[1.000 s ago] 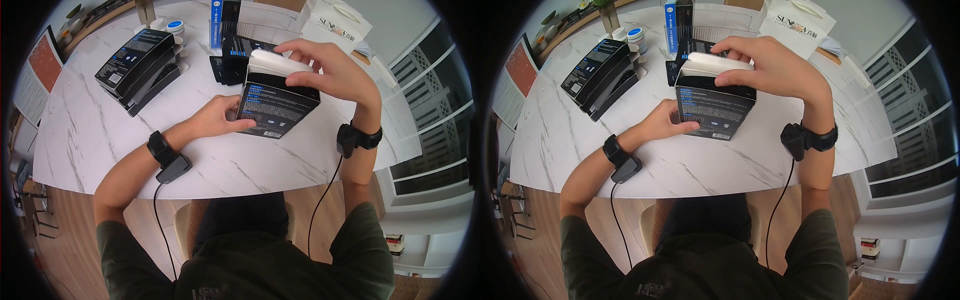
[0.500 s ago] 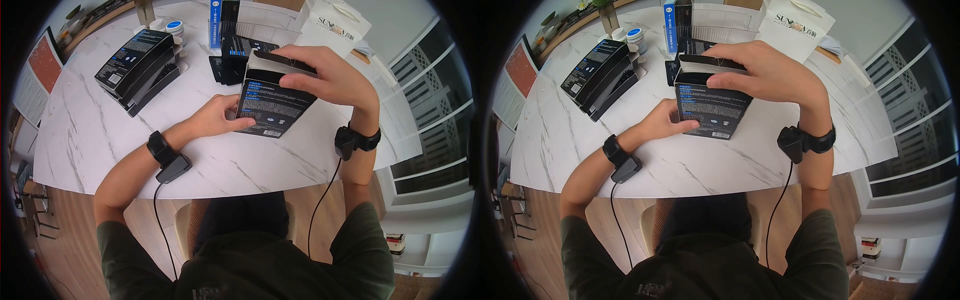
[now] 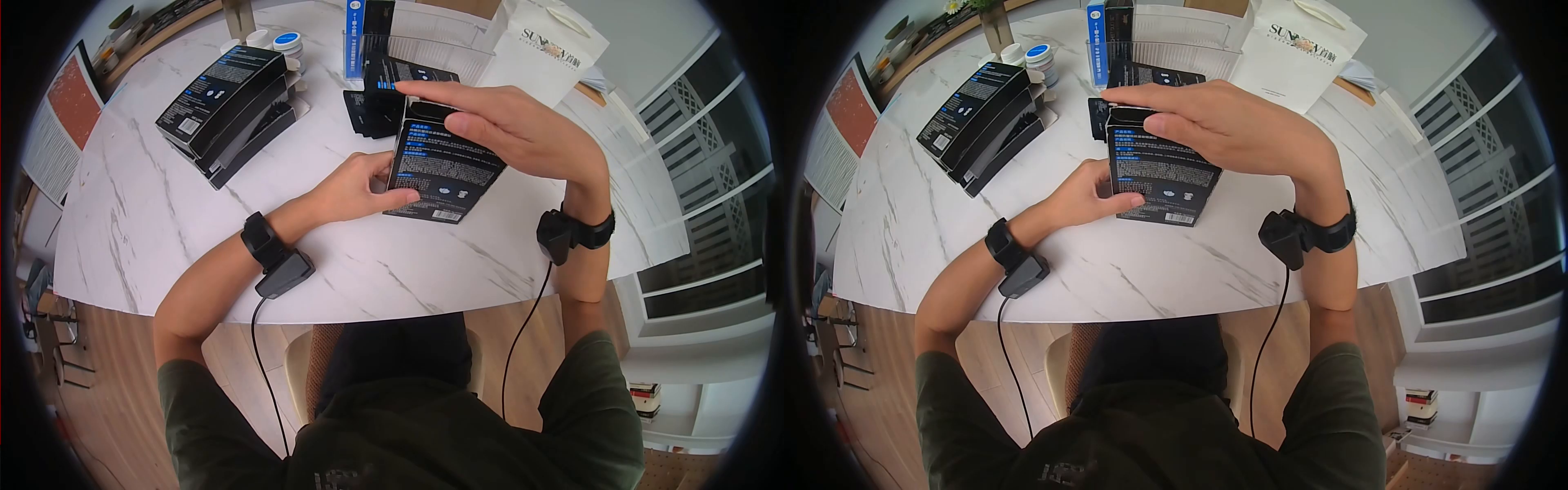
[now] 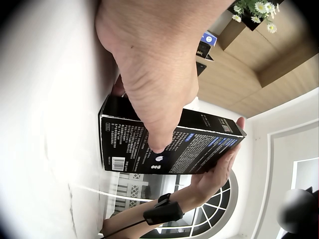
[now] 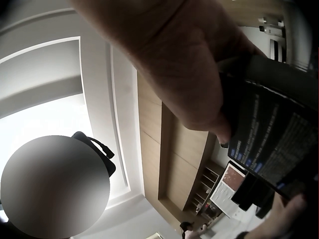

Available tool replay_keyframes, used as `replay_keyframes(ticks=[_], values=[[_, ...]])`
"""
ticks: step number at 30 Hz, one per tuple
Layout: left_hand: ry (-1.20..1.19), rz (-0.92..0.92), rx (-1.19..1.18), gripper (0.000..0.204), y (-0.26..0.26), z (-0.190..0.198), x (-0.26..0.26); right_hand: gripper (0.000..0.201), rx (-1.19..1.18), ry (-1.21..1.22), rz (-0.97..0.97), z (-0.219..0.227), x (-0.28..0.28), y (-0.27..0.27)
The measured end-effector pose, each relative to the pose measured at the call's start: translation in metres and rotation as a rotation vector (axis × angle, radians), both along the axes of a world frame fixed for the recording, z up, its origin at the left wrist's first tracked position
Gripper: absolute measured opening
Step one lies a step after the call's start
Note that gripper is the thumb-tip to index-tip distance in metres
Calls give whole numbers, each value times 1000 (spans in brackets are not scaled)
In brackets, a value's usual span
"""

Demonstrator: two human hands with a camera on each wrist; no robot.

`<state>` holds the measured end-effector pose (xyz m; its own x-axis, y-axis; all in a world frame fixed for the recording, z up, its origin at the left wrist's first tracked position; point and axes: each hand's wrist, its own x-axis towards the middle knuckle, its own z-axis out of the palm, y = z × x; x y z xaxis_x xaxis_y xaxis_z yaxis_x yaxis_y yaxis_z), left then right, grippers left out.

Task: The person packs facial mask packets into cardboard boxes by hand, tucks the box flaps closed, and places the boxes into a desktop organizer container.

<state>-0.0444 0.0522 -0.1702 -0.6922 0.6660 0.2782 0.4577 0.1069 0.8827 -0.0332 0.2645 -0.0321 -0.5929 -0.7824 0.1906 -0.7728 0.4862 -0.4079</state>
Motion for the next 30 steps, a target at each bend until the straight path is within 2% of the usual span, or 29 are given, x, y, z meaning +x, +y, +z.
replay_keyframes(ticks=[1, 5, 8, 11, 13, 14, 16, 19, 25, 30], values=[[0, -1, 0, 36, 0, 0, 0, 38, -79, 61, 90, -3, -2, 0], [0, 4, -13, 36, 0, -2, -1, 37, -82, 62, 124, -2, 1, -3], [9, 4, -18, 37, -1, -2, -1, 43, -17, -29, 132, 2, 5, -6], [17, 4, -7, 36, -1, -3, -2, 54, 52, 86, 127, -2, 6, -7], [25, 0, -1, 36, 0, -3, -2, 65, 106, 111, 36, -2, 9, -8], [-1, 8, -3, 36, 0, -2, -1, 65, 107, 111, 32, -5, 8, -9], [-27, 16, -6, 35, 0, 1, 0, 62, 55, 335, 27, -13, 2, -9], [-46, 12, 17, 35, 1, 2, 1, 63, 37, 398, 49, -16, -1, -7], [-42, 11, 6, 36, 0, -5, -2, 67, 149, 215, 7, -7, 6, -8], [-16, 7, 8, 35, 0, -4, -2, 70, 119, 245, 40, -9, 7, -7]])
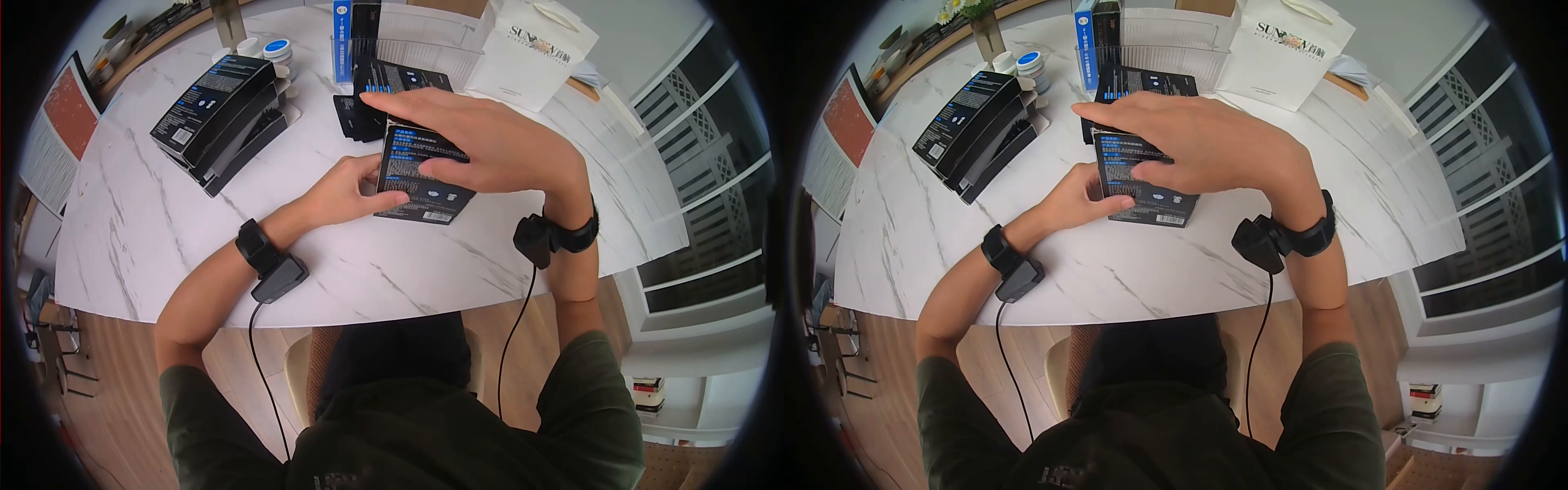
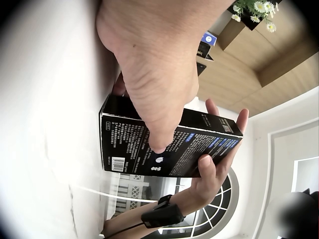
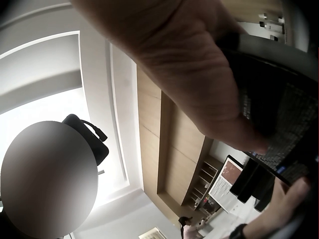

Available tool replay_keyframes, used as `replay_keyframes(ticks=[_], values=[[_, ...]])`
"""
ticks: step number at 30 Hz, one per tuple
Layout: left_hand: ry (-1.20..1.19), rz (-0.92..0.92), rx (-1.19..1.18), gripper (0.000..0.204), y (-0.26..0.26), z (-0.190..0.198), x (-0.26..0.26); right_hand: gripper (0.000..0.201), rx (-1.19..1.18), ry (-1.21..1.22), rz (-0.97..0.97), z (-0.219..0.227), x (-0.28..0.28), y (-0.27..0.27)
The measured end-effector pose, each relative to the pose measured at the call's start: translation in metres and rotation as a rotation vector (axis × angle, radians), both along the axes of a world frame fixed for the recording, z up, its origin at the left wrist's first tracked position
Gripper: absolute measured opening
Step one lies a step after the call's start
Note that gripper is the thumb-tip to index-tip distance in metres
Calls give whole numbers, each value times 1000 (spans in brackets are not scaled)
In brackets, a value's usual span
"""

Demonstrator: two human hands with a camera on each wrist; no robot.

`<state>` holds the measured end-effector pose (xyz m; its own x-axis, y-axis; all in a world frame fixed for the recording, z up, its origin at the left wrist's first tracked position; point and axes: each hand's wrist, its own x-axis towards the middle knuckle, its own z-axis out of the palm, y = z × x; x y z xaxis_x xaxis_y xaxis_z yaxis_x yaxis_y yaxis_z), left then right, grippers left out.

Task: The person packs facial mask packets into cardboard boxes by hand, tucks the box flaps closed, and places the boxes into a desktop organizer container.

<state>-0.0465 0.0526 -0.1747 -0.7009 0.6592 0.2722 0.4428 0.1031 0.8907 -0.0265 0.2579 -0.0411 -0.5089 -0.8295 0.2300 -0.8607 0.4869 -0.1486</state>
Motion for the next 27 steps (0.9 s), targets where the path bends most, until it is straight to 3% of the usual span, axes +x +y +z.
replay_keyframes(ticks=[5, 8, 10, 17, 21, 24, 27], values=[[-26, -10, -11, 37, 0, 3, 1, 79, 66, -150, -80, 11, 7, 2], [-28, -16, 14, 39, 0, 0, -1, 81, -44, -170, 48, 10, 0, 17], [-32, -14, 28, 41, 0, -4, -2, 82, 41, -363, -235, 17, 5, 17], [-13, -3, 86, 46, 2, -5, -3, 82, 16, -234, -247, 10, 3, 13], [-42, -21, 57, 45, 1, -5, -5, 83, 69, -280, -266, 18, 4, 14], [-95, -31, 67, 45, 1, -2, -4, 80, -17, -282, -193, 25, 4, 26], [-188, -53, 20, 44, -1, 7, -1, 63, -54, -220, -137, 38, 10, 33]])
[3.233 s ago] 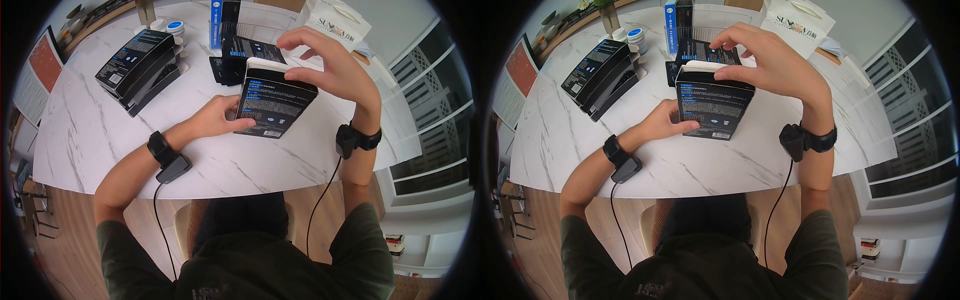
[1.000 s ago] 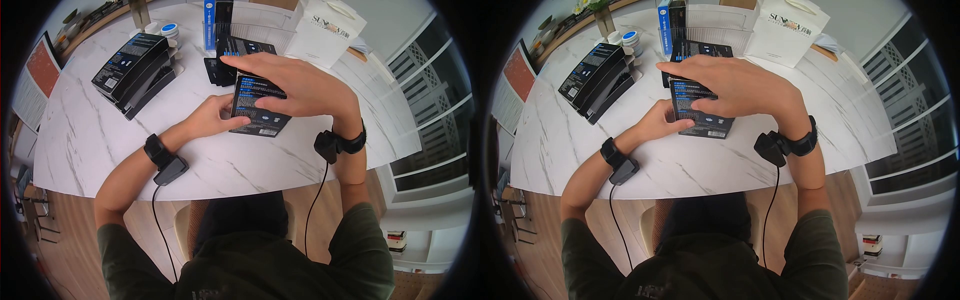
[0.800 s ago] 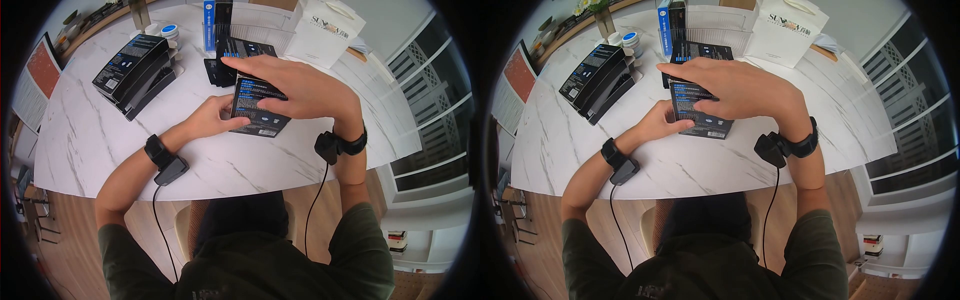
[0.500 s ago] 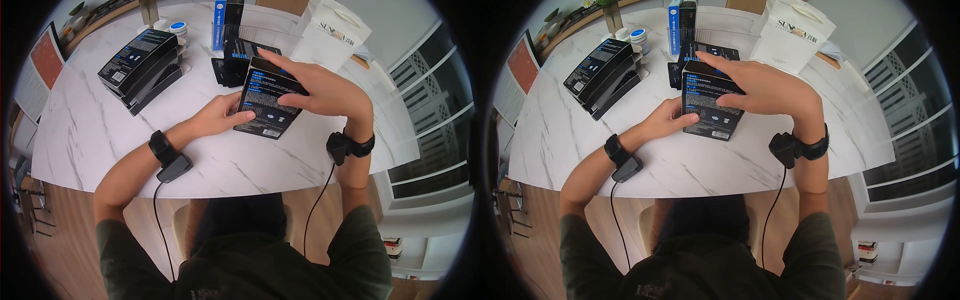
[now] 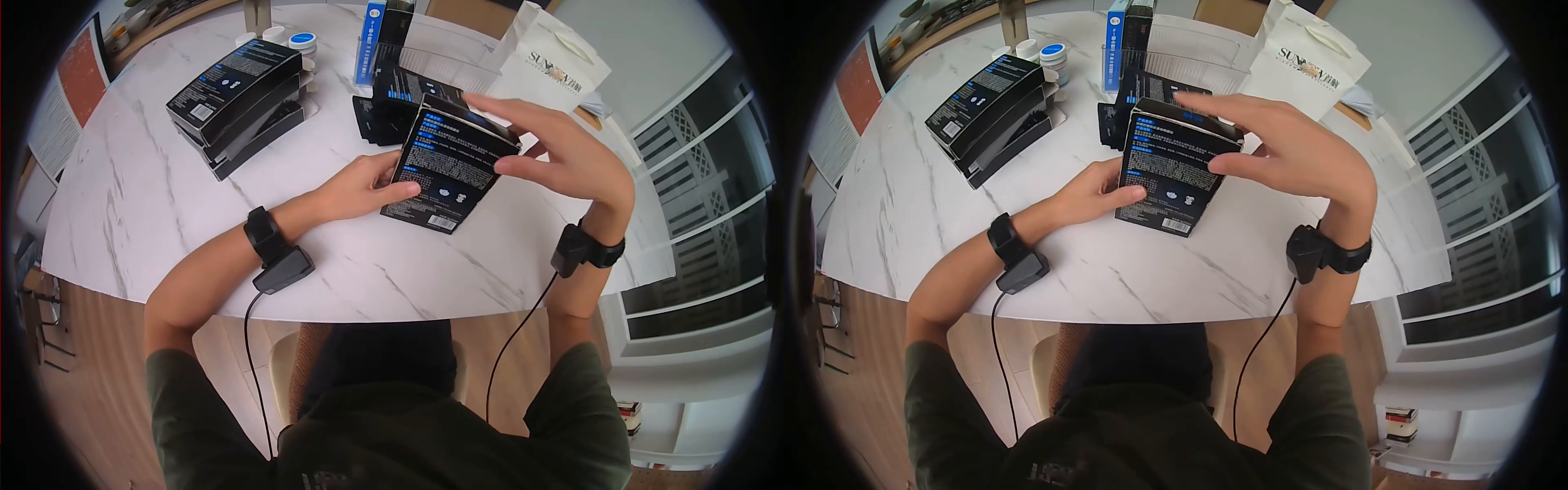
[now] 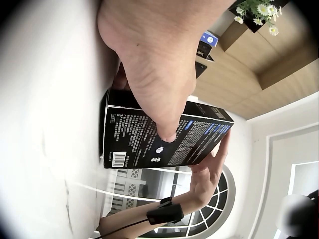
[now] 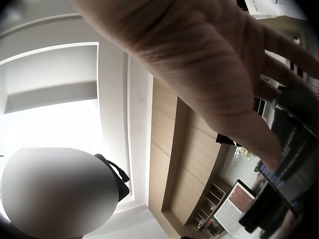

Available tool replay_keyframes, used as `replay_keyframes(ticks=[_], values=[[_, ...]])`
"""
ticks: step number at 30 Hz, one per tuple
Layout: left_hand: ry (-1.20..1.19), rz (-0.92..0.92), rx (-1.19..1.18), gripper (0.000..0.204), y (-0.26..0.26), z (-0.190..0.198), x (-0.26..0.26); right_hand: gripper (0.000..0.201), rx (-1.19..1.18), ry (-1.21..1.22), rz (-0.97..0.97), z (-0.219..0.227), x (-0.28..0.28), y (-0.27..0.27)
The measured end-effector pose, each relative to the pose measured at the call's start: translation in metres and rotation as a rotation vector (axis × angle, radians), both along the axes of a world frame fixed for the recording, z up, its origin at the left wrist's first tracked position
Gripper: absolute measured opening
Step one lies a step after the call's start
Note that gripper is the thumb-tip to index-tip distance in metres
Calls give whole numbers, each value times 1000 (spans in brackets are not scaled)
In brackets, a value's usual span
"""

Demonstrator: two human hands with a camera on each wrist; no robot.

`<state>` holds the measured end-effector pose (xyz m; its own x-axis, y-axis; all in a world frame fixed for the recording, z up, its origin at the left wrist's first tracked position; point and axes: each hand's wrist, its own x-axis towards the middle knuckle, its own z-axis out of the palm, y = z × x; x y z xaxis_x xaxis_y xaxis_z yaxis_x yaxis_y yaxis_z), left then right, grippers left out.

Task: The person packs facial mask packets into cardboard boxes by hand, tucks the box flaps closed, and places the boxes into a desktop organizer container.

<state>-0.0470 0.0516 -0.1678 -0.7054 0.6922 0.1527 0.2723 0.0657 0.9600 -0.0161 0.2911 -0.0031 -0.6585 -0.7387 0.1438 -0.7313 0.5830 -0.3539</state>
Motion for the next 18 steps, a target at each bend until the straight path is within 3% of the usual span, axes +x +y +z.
replay_keyframes(ticks=[3, 10, 16, 18], values=[[-5, -1, -24, 43, 0, 1, 0, 49, 24, -141, -71, 7, 4, -1], [11, -3, -26, 41, 0, 1, 1, 42, 37, -102, -18, 7, 2, -6], [79, 28, 46, 48, 2, -6, 0, 52, 13, 6, 84, -4, -5, 5], [82, 23, 54, 48, 2, -6, 0, 67, 38, 3, 103, -6, -6, 8]])
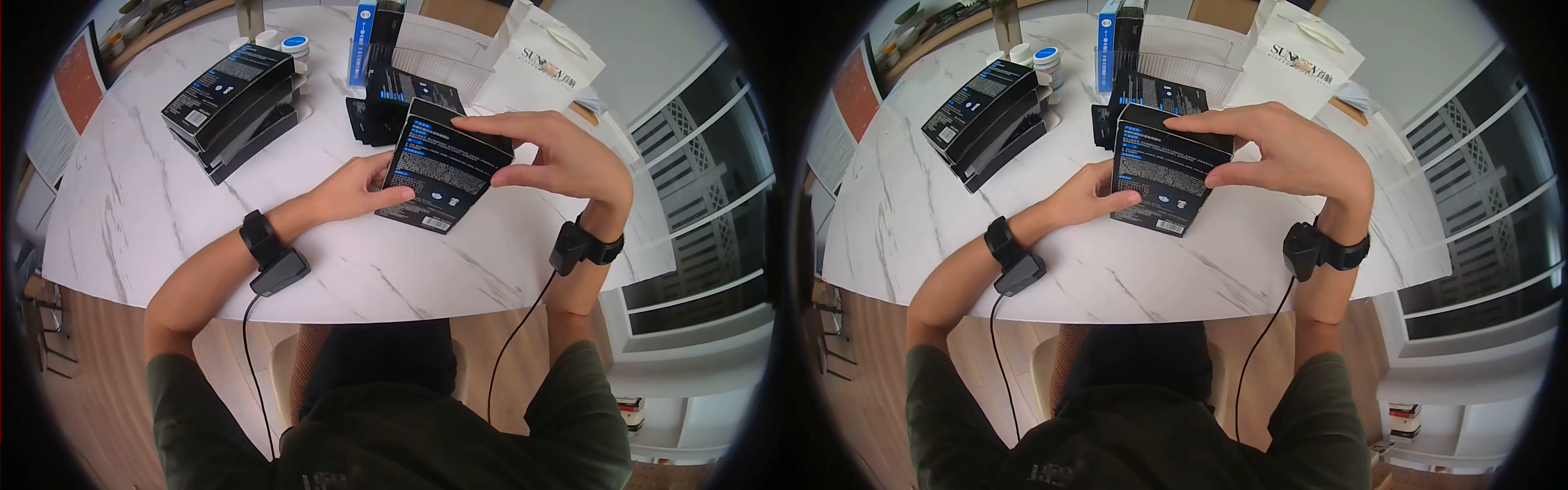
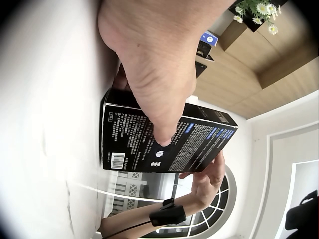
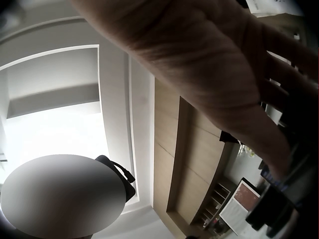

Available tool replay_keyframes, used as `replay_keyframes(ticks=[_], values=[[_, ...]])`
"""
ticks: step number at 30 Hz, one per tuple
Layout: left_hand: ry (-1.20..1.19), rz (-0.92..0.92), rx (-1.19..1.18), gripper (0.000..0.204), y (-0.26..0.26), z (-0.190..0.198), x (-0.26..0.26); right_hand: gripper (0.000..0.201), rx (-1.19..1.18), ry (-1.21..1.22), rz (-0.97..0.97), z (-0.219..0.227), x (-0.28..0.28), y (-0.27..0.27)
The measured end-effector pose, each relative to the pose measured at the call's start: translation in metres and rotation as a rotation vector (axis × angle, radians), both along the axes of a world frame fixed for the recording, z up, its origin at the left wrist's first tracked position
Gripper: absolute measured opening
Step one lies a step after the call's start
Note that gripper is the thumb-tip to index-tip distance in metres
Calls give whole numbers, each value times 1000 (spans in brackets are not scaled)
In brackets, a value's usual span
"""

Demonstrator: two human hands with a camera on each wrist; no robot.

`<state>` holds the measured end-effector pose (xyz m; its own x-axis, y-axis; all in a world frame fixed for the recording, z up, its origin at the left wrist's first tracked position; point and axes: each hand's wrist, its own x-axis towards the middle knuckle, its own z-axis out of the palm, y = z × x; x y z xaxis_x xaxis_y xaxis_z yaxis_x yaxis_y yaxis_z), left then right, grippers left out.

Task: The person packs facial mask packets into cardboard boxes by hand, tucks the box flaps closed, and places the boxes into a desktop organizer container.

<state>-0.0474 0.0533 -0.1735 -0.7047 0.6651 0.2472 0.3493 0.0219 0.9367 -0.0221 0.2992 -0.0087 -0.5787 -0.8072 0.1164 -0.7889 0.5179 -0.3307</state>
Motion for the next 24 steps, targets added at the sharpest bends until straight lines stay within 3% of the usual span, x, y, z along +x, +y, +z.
replay_keyframes(ticks=[3, 7, 9, 12, 15, 17, 19, 21, 24], values=[[-9, -13, -2, 48, 0, -1, -1, 82, -94, -56, -77, 0, 5, -5], [-7, -18, 15, 50, 0, 0, 0, 91, -51, -36, -75, 1, 5, -7], [19, -19, -41, 54, -1, 2, 0, 84, 96, -196, -258, 8, 10, -14], [-27, -32, -14, 51, -1, 6, 4, 74, 79, -181, -201, 2, 6, -18], [91, 20, -38, 60, -1, 6, 4, 67, 84, -64, -138, 2, 1, -16], [135, 27, -31, 54, 0, 7, 3, 61, 87, -44, -189, 15, 9, -19], [68, -15, -100, 44, 0, 6, 1, 54, -32, -53, -272, 19, 7, -18], [102, -7, -71, 35, 0, 5, 1, 49, -111, 75, -226, 18, 1, -8], [151, -27, -16, 31, 0, -2, -2, 36, -413, 43, -464, 22, -1, 1]])
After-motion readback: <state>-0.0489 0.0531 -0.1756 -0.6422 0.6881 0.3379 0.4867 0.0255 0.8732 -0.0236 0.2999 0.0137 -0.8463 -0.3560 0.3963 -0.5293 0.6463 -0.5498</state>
